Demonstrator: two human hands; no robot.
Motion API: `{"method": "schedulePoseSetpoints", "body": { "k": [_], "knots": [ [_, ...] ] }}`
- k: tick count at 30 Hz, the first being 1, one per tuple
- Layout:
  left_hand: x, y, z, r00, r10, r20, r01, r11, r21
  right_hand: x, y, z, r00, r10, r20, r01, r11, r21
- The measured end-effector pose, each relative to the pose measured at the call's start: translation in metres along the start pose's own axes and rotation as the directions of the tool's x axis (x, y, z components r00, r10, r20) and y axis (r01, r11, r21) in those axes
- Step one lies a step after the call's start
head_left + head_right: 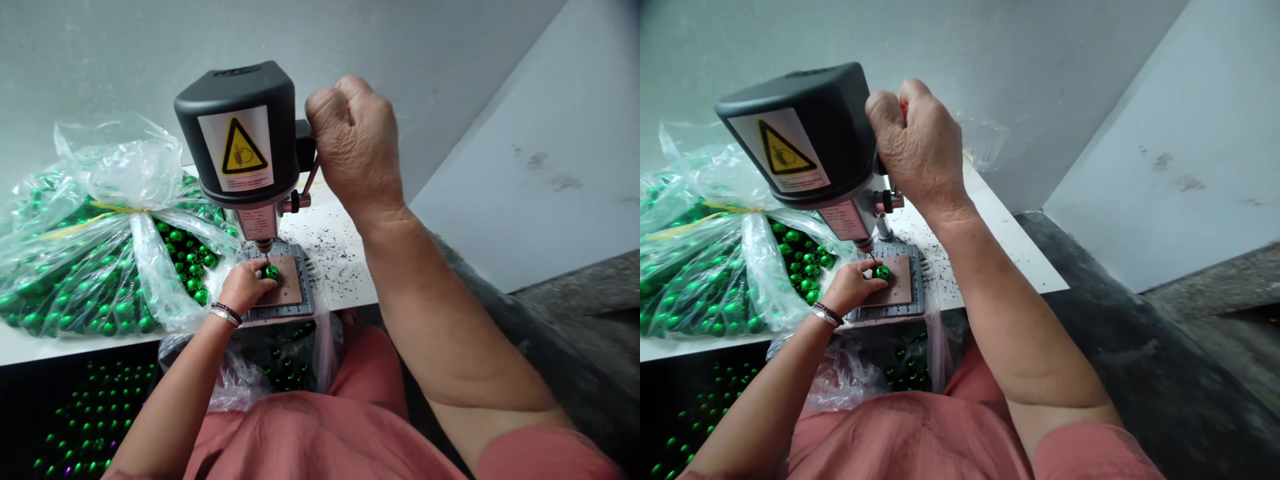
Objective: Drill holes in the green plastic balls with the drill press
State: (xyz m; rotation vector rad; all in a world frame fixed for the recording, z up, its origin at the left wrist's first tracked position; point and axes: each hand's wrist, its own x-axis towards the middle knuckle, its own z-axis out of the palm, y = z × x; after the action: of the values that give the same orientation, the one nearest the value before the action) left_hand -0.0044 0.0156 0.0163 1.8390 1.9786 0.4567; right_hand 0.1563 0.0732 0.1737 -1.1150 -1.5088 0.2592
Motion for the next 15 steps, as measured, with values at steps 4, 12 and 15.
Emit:
{"method": "schedulePoseSetpoints", "body": {
  "k": [4,12,15],
  "knots": [
    [0.003,-0.002,0.001,1.000,-0.008,0.016,0.009,0.999,-0.035,-0.005,0.002,-0.001,0.999,-0.040,-0.013,0.041,0.999,0.021],
    [0.002,-0.002,0.003,1.000,0.009,0.014,-0.008,0.999,-0.046,-0.059,0.008,-0.013,0.959,-0.249,-0.135,0.252,0.968,0.000],
    [0.002,-0.002,0.002,1.000,0.015,0.018,-0.014,0.999,-0.041,-0.076,0.013,-0.014,0.942,-0.288,-0.172,0.283,0.958,-0.058]
  ]
}}
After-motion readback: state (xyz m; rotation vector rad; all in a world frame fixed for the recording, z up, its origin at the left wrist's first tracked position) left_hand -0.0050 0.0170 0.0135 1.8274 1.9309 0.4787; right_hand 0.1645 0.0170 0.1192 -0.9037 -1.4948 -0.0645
